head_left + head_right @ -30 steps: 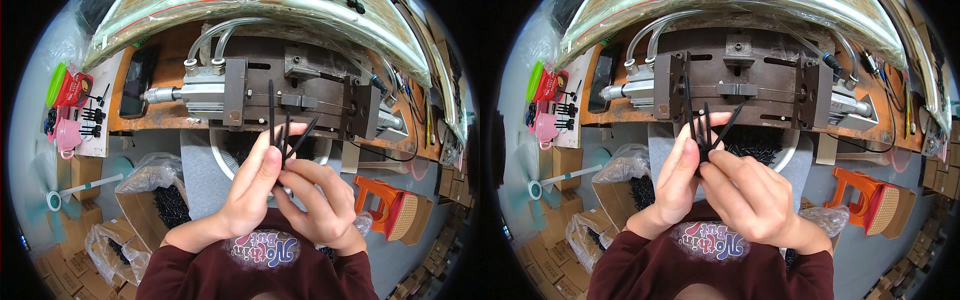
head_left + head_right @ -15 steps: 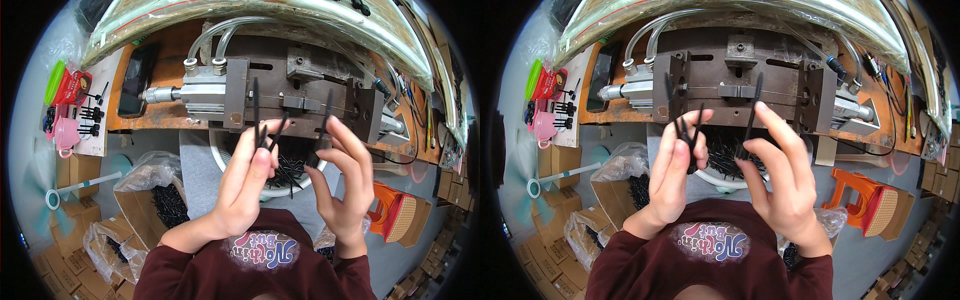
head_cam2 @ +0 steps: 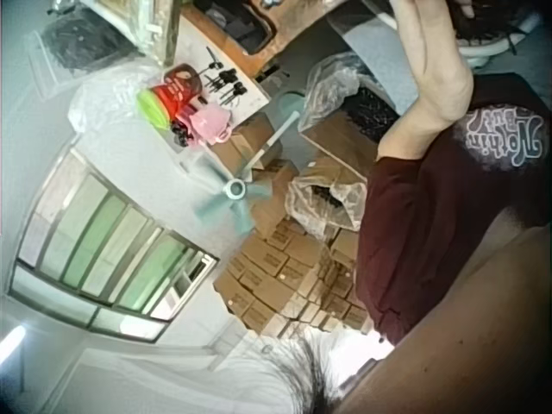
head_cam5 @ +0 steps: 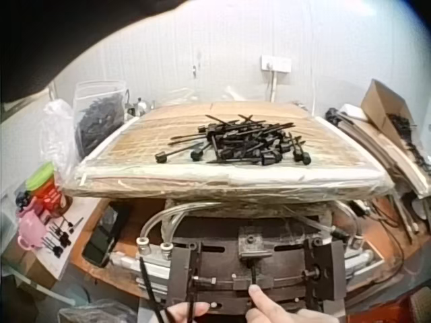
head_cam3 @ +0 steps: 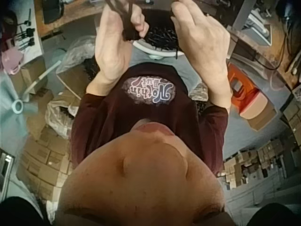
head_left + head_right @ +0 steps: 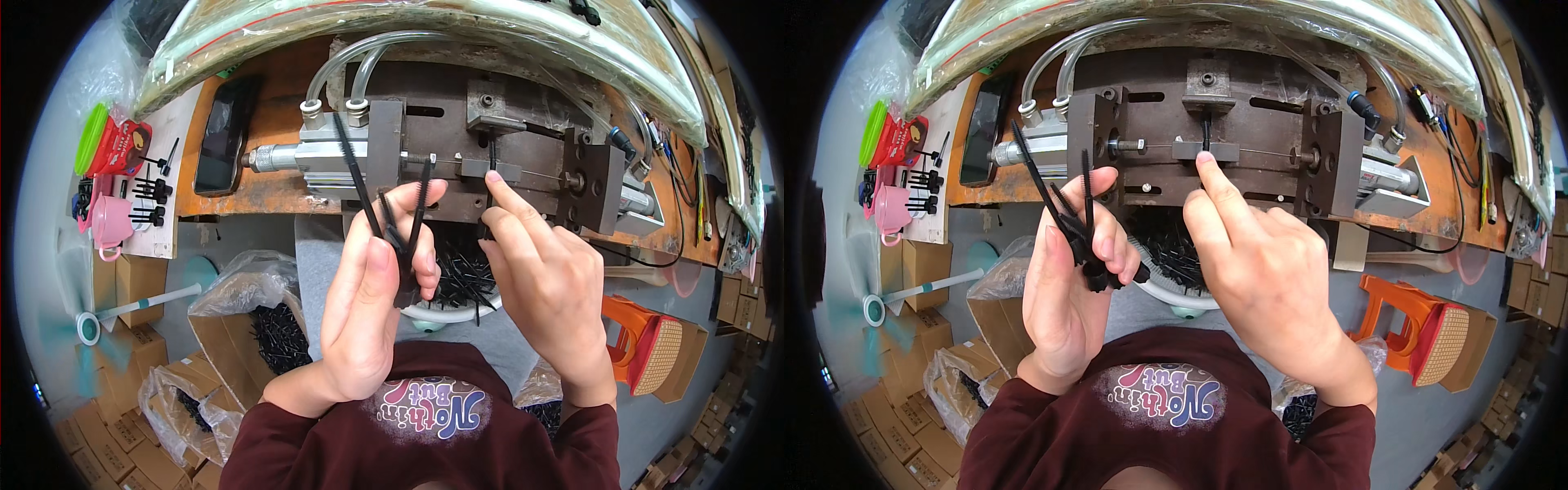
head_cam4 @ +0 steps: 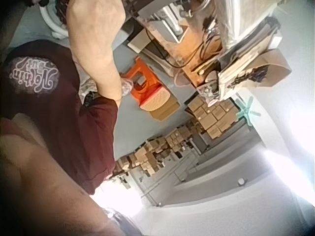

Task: Assembling small plastic components onto wire harnesses using a pneumatic jig.

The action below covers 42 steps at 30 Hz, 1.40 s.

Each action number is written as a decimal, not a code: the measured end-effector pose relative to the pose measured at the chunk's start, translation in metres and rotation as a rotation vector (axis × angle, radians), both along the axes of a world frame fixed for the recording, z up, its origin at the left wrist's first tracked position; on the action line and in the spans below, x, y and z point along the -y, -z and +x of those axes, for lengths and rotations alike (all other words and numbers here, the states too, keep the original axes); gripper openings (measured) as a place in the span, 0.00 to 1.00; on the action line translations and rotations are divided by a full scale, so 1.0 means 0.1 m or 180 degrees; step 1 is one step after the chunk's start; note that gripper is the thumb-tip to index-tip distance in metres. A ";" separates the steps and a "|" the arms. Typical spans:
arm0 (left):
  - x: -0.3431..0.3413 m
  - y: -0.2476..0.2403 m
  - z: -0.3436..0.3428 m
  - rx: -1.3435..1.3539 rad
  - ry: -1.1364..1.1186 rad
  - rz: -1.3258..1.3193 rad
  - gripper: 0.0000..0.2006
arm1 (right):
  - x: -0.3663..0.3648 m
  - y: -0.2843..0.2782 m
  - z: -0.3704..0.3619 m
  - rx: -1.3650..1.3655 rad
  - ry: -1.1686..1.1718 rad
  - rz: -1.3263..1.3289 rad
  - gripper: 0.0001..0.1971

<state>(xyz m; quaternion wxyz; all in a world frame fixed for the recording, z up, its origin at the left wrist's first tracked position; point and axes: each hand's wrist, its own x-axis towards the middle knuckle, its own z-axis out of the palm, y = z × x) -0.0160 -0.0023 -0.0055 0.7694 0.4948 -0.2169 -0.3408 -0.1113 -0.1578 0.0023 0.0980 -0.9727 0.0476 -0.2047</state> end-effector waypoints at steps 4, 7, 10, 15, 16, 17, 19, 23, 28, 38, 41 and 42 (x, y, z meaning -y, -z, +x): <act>0.03 -0.01 -0.05 -0.0121 0.0009 -0.0060 0.32 | -0.11 -0.08 -0.10 0.0812 -0.0663 0.0813 0.17; 0.06 0.01 -0.09 0.0004 0.0351 -0.0049 0.30 | -0.20 -0.03 -0.11 0.0889 -0.0918 0.0592 0.20; 0.09 0.04 -0.11 -0.0007 0.0467 0.0102 0.28 | -0.19 0.00 -0.15 0.0923 -0.0860 0.0721 0.21; 0.09 0.09 -0.11 0.0081 0.0410 0.0256 0.25 | -0.16 0.00 -0.16 0.0958 -0.0514 0.0955 0.19; 0.09 0.08 -0.12 0.0033 0.0402 0.0345 0.27 | -0.14 0.00 -0.18 0.0865 -0.0346 0.1008 0.19; 0.10 0.11 -0.11 0.0061 0.0365 0.0239 0.27 | -0.11 0.05 -0.19 0.0860 -0.0304 0.1137 0.18; 0.10 0.10 -0.10 0.0174 0.0244 0.0193 0.27 | -0.05 0.05 -0.16 0.0608 -0.0296 0.1027 0.16; 0.07 0.10 -0.06 0.0218 0.0195 0.0012 0.28 | 0.04 0.16 -0.06 0.0175 -0.0371 0.0329 0.13; 0.06 0.05 -0.04 0.0144 0.0155 -0.0181 0.22 | 0.06 0.07 0.01 -0.0083 -0.0244 0.0032 0.14; 0.19 -0.09 -0.07 -0.0547 -0.0217 -0.0808 0.14 | -0.03 -0.11 -0.10 0.0610 -0.0721 0.0969 0.15; 0.20 -0.07 -0.08 -0.0699 -0.0114 -0.0820 0.14 | -0.12 -0.06 -0.15 0.0849 -0.0997 0.1017 0.16; 0.19 -0.03 -0.07 -0.0735 0.0036 -0.0925 0.13 | -0.14 -0.01 -0.15 0.0917 -0.1081 0.0964 0.17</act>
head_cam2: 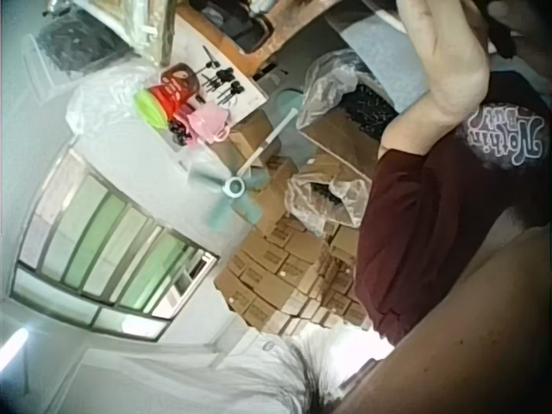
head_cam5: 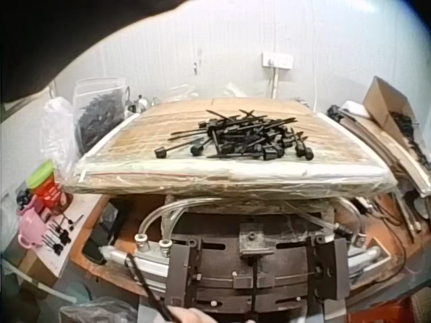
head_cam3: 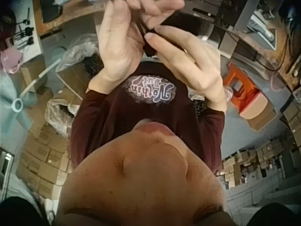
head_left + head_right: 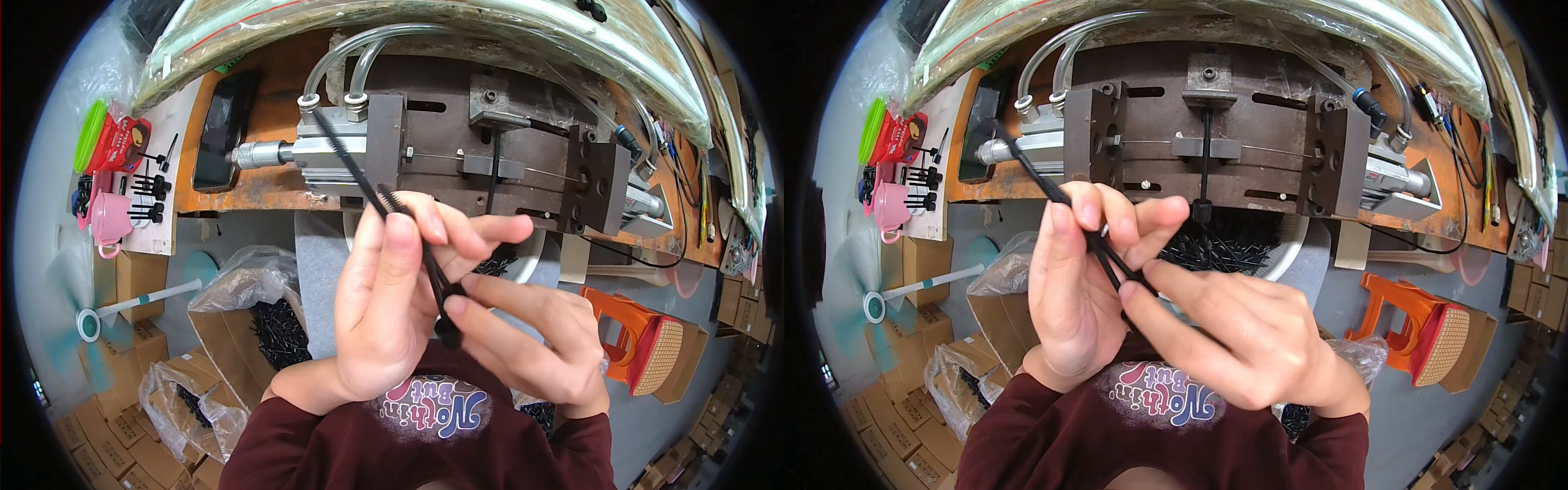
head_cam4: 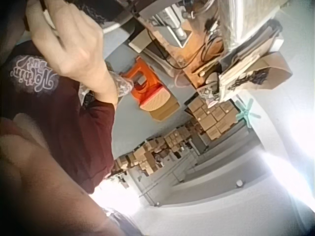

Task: Assembling small plastic components onto wire harnesses using a pneumatic jig.

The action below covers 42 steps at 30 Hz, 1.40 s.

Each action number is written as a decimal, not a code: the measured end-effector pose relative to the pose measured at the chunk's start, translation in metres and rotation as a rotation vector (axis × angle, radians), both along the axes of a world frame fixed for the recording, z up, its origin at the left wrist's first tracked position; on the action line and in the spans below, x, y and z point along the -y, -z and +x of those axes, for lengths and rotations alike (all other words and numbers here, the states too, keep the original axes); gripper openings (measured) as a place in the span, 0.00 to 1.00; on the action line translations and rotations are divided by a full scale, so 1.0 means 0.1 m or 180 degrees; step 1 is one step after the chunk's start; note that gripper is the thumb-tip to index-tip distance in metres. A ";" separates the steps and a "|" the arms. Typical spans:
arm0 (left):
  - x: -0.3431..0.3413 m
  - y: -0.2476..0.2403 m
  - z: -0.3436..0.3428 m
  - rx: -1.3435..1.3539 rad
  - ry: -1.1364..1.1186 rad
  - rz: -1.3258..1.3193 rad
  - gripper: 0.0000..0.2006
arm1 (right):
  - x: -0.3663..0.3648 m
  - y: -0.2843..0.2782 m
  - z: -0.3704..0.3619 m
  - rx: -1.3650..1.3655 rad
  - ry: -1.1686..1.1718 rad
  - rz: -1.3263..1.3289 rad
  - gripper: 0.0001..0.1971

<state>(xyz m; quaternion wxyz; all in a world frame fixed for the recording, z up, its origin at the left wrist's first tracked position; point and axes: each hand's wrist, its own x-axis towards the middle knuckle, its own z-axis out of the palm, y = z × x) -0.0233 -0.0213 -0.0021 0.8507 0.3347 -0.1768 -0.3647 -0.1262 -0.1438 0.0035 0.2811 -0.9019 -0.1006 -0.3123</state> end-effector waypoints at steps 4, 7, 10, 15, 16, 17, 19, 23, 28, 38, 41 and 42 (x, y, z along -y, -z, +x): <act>0.03 0.03 -0.07 -0.0076 0.0144 0.0414 0.13 | -0.03 0.09 0.00 0.0127 0.0012 -0.0105 0.19; 0.02 0.13 -0.06 0.0150 0.0114 0.0462 0.14 | -0.07 0.11 0.00 0.0061 0.0050 0.0028 0.18; 0.04 0.13 -0.07 0.0062 0.0114 0.0584 0.14 | -0.13 0.07 -0.03 -0.0188 0.0090 0.0037 0.16; 0.03 0.20 -0.08 0.0580 -0.0114 0.0582 0.15 | -0.06 0.05 -0.10 0.0068 0.0304 0.0289 0.17; 0.02 0.26 -0.06 0.0997 -0.0254 0.0551 0.15 | -0.03 -0.02 -0.14 -0.0039 0.0335 0.0472 0.19; 0.00 0.26 -0.05 0.1116 -0.0425 0.0589 0.15 | -0.01 -0.02 -0.14 -0.0045 0.0625 0.0400 0.18; -0.04 0.23 -0.02 0.1265 -0.0579 0.0474 0.14 | 0.06 -0.02 -0.08 -0.0252 0.0997 0.0172 0.17; -0.10 0.15 0.01 0.1299 -0.0458 0.0424 0.15 | 0.07 0.18 0.06 -0.0795 0.0992 -0.0069 0.15; -0.08 0.00 0.05 0.0953 -0.0439 0.0439 0.16 | 0.11 0.15 0.18 -0.0902 0.1193 -0.0743 0.13; 0.03 -0.09 0.14 0.0909 -0.0640 0.0048 0.12 | 0.07 -0.14 0.12 -0.0519 0.0322 0.0501 0.20; 0.06 -0.02 0.06 0.0625 -0.0043 -0.0045 0.12 | 0.01 -0.24 0.09 -0.0146 -0.0147 -0.0095 0.14; 0.06 -0.01 0.04 0.0584 0.0148 -0.0049 0.12 | 0.01 -0.23 0.08 -0.0147 -0.0089 -0.0022 0.15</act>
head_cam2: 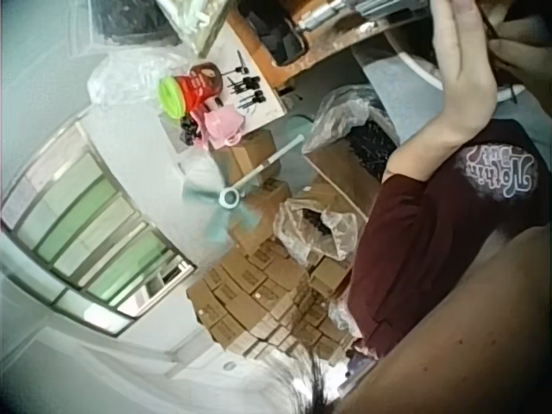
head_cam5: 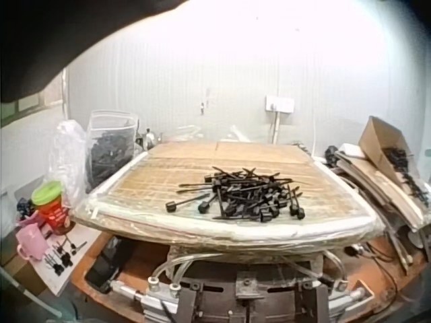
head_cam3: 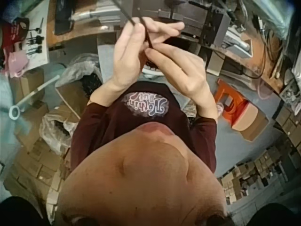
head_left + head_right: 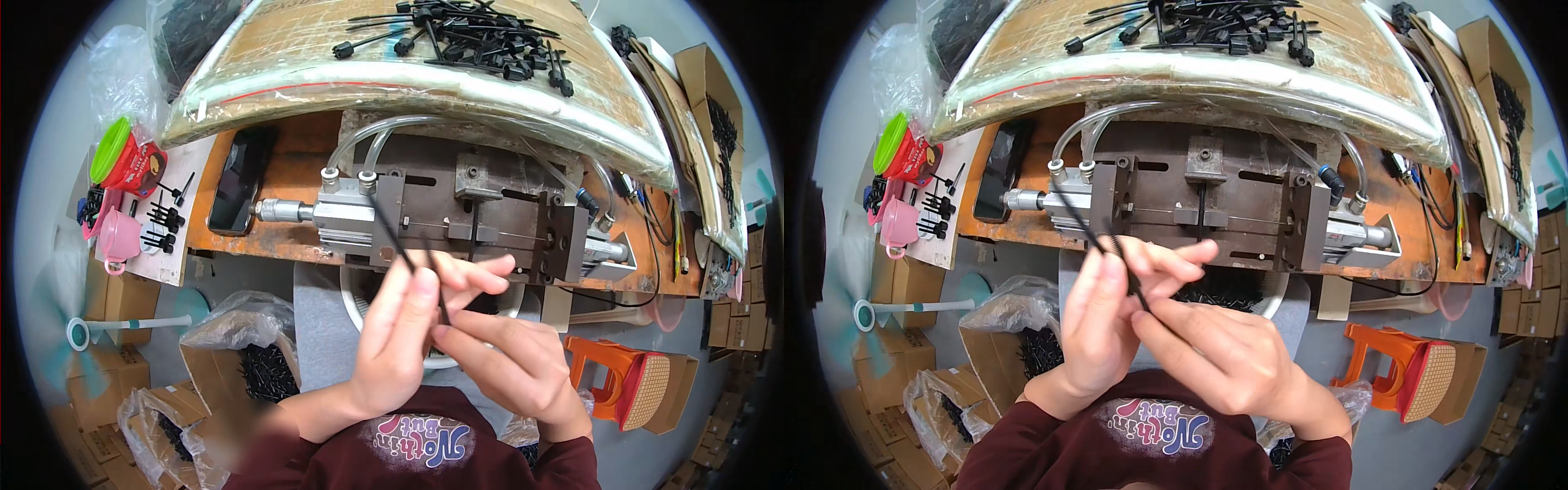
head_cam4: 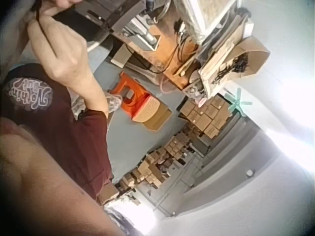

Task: Assembling small plastic components onto wire harnesses using a pneumatic jig.

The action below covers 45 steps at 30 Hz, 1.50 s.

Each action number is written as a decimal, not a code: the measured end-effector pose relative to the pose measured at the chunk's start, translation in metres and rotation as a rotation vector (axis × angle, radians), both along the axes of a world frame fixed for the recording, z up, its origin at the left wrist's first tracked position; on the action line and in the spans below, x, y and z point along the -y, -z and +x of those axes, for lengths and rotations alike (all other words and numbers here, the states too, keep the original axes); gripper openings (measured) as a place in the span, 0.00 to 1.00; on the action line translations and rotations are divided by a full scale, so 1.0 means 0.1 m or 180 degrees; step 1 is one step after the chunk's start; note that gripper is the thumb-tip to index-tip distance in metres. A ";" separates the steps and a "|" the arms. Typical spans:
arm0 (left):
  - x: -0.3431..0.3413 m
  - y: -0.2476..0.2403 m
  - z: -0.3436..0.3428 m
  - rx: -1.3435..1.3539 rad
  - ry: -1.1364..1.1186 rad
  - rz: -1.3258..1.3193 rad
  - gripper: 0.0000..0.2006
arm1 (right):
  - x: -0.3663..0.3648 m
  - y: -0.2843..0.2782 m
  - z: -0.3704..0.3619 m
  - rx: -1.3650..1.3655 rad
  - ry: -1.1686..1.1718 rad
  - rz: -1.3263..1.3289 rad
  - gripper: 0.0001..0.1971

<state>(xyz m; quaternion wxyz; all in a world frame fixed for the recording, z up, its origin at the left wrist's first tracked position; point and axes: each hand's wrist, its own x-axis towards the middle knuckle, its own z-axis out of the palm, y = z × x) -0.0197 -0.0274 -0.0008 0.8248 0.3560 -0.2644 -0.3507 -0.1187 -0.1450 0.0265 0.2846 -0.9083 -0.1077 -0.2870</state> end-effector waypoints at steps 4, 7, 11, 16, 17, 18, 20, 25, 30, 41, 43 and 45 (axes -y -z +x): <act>-0.09 -0.07 0.10 0.1588 -0.0641 0.1000 0.19 | 0.08 0.08 -0.07 0.0221 0.0617 -0.0029 0.15; -0.20 -0.11 0.16 0.1529 -0.0668 0.1108 0.19 | 0.13 0.24 -0.05 -0.0439 0.1115 -0.0059 0.16; -0.22 -0.21 0.15 0.0838 -0.0052 0.0952 0.26 | 0.10 0.37 0.08 -0.0521 0.1150 -0.0589 0.12; -0.21 -0.26 0.16 0.0610 -0.0319 0.0694 0.32 | 0.12 0.26 0.15 -0.0646 0.1141 -0.0895 0.09; -0.22 -0.27 0.17 0.0826 -0.0487 0.0806 0.31 | 0.12 0.24 0.15 -0.0737 0.1148 -0.0965 0.09; -0.22 -0.28 0.19 0.1041 -0.0653 0.0918 0.31 | 0.12 0.23 0.14 -0.0830 0.1158 -0.1035 0.10; -0.31 -0.27 0.25 0.1532 -0.0856 0.1023 0.26 | 0.15 0.16 0.13 -0.0999 0.1045 -0.1034 0.12; -0.36 -0.22 0.29 0.3085 -0.1203 0.1437 0.18 | 0.59 -0.33 0.57 -0.0419 0.0617 -0.0389 0.12; -0.10 0.00 0.14 0.4198 -0.1036 0.1821 0.14 | 1.15 -1.06 1.44 -0.0308 0.1524 -0.1127 0.13; 0.16 0.15 0.21 0.5033 -0.1150 0.1920 0.14 | 1.66 -1.06 2.26 -0.1517 0.1187 -0.2557 0.17; 0.16 0.16 0.21 0.5069 -0.1094 0.1968 0.14 | 1.65 -1.06 2.18 -0.1649 0.1133 -0.2486 0.19; 0.14 0.16 0.23 0.5070 -0.1067 0.2020 0.14 | 1.69 -1.03 2.15 -0.1417 0.0984 -0.2440 0.16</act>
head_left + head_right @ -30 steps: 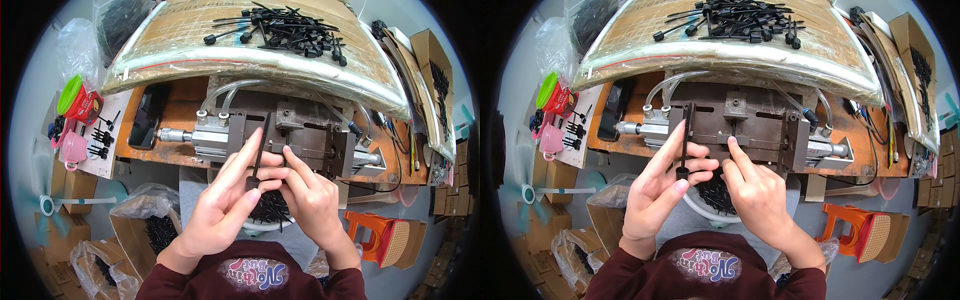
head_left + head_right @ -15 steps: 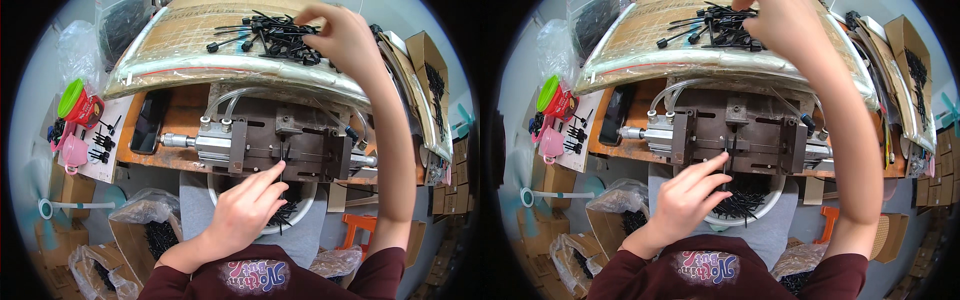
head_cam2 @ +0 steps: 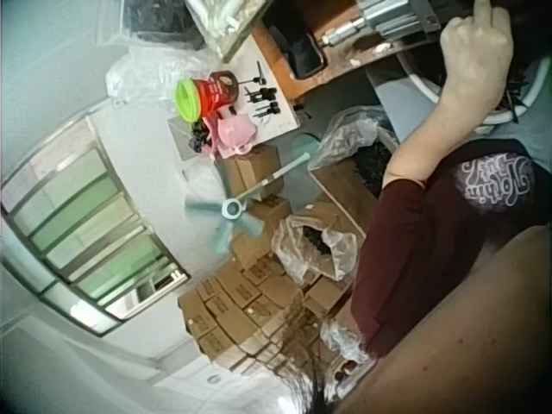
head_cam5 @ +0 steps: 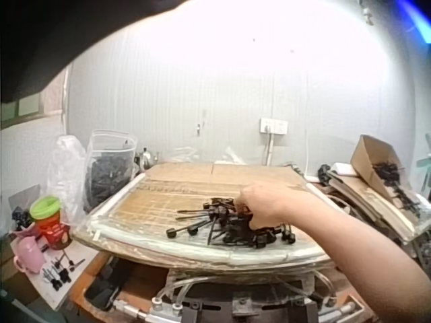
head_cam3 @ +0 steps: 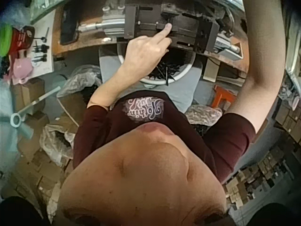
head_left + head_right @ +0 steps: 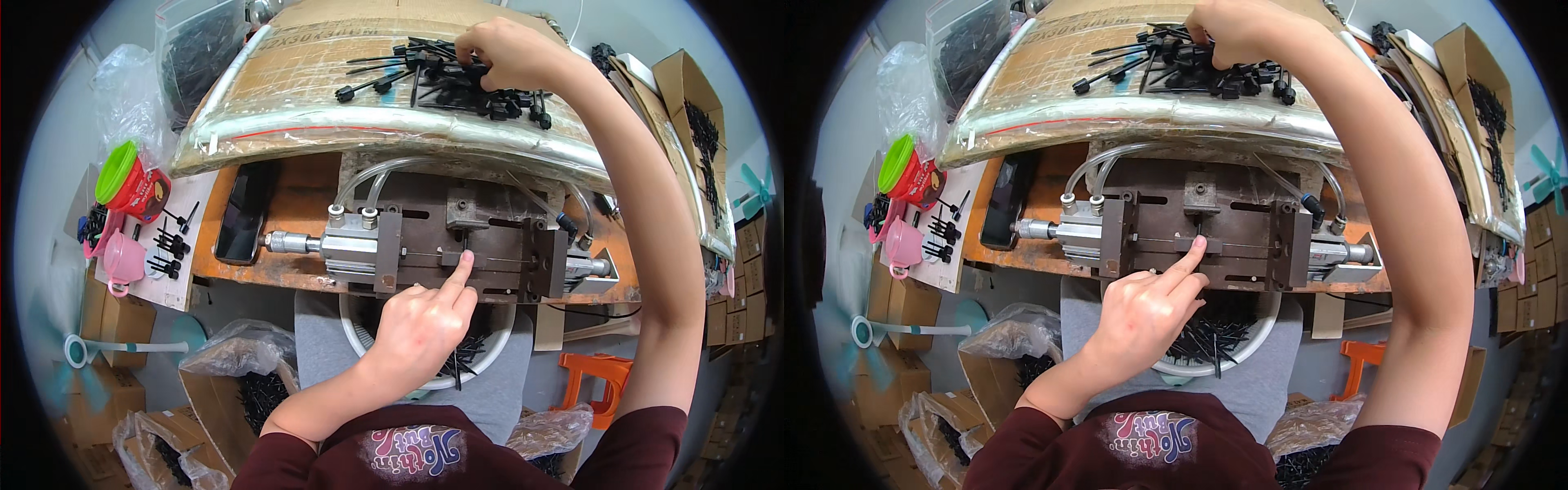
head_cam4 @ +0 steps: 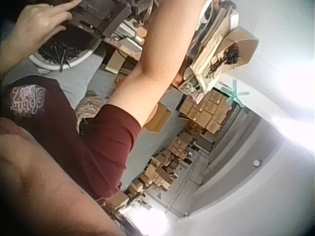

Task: Assembling small plastic components onto wire harnesses using a pneumatic jig.

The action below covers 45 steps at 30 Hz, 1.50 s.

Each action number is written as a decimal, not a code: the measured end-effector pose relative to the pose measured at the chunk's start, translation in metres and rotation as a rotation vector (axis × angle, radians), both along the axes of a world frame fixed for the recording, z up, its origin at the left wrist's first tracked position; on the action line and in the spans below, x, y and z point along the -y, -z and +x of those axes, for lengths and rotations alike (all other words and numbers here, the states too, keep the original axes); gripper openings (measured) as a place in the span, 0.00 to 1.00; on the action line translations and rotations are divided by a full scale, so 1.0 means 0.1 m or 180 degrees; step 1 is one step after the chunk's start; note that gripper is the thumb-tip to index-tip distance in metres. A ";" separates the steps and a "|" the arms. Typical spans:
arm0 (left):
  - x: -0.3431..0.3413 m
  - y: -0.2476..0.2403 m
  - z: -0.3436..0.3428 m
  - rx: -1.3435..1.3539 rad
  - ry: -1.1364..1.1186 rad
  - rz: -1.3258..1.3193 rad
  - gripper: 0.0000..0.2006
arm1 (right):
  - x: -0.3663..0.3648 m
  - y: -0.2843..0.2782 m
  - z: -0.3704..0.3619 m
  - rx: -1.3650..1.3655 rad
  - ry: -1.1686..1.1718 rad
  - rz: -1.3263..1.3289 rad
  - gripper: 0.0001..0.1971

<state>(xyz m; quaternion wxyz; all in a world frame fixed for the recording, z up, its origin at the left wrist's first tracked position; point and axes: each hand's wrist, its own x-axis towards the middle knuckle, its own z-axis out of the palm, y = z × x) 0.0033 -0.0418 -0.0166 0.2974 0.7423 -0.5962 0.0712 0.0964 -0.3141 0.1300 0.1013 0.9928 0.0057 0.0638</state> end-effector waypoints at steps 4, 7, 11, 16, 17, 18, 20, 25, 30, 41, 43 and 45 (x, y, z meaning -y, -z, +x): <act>0.01 -0.01 0.00 0.0003 0.0054 0.0030 0.14 | 0.25 -0.03 -0.19 0.0507 -0.0473 -0.0346 0.11; 0.00 0.00 0.02 -0.0020 0.0068 0.0026 0.13 | 0.31 -0.09 -0.32 0.0360 0.0037 0.0054 0.12; -0.05 -0.04 0.02 -0.0171 0.0190 0.0020 0.14 | 0.34 -0.20 -0.58 0.0476 0.0490 0.0318 0.16; -0.17 -0.33 0.02 -0.1336 0.0619 -0.0292 0.27 | 0.33 -0.14 -0.85 0.0754 0.0615 0.1544 0.17; -0.17 -0.45 0.04 -0.1629 0.0472 -0.0287 0.32 | 0.36 -0.12 -0.88 0.0808 0.0509 0.1816 0.17; -0.13 -0.48 0.08 -0.1675 0.0312 -0.0518 0.32 | 0.38 -0.10 -0.90 0.0863 0.0403 0.2085 0.17; -0.05 -0.51 0.16 -0.1787 0.0080 -0.1054 0.32 | 0.38 -0.09 -0.89 0.0958 0.0410 0.2340 0.16; 0.07 -0.60 0.30 -0.2199 0.0077 -0.1920 0.30 | 0.06 -0.08 -1.07 0.1330 -0.0217 0.3400 0.16; -0.06 -0.58 0.26 -0.3414 0.0774 -0.1703 0.32 | -0.75 0.10 -1.61 0.0392 0.0261 0.4677 0.13; -0.28 -0.32 0.00 -0.0669 0.0440 -0.1081 0.20 | -0.92 0.81 -2.11 0.0058 0.0174 0.6434 0.12; -0.28 -0.35 -0.04 -0.0369 0.0339 -0.0978 0.19 | -0.94 0.89 -2.13 0.0090 0.0149 0.6562 0.12; -0.26 -0.33 -0.02 0.0173 0.0365 -0.0952 0.20 | -0.93 0.96 -2.16 0.0106 0.0084 0.6684 0.12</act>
